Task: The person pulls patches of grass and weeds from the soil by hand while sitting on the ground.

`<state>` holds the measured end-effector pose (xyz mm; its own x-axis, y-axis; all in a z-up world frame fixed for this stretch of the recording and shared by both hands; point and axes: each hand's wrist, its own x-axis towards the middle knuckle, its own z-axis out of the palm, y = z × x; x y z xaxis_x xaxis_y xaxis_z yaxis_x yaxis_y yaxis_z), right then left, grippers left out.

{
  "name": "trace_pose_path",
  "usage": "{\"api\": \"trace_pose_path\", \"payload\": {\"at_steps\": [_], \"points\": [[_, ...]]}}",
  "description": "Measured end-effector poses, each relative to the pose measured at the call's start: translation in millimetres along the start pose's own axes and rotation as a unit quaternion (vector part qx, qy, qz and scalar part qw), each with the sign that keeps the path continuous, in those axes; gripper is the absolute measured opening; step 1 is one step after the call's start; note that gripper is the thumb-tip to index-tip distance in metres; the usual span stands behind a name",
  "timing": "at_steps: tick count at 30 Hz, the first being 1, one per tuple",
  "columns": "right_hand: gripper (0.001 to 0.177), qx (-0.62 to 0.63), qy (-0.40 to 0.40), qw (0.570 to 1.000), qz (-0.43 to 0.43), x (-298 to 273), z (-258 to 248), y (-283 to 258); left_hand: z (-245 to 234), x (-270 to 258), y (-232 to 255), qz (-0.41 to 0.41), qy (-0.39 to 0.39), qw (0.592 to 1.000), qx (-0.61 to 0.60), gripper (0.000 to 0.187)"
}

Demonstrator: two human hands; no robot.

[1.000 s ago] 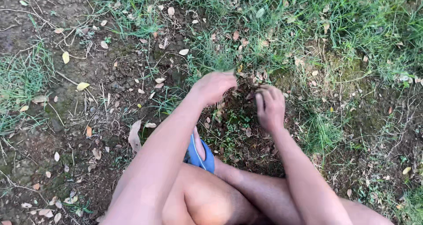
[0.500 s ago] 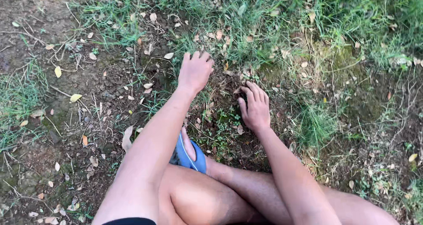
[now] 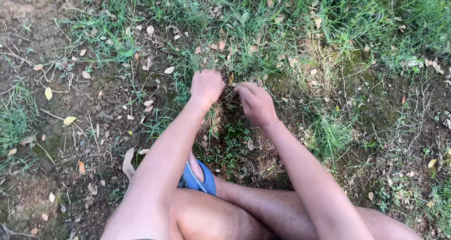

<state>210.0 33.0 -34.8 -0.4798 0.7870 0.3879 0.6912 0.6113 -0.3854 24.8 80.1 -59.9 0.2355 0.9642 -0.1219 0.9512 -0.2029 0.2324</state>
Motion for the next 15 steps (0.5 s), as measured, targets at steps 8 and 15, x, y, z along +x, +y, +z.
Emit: {"api": "trace_pose_path", "payload": {"at_steps": [8,15], "points": [[0.037,-0.229,-0.211,0.946,-0.089,69.7,3.2,4.1,-10.2,-12.7,-11.4,-0.049,0.003,0.973,-0.225,0.028],[0.024,-0.314,-0.254,0.904,-0.141,91.9,14.2,13.2,-11.7,-12.3,-34.2,-0.132,0.030,0.814,-0.565,0.027]]}}
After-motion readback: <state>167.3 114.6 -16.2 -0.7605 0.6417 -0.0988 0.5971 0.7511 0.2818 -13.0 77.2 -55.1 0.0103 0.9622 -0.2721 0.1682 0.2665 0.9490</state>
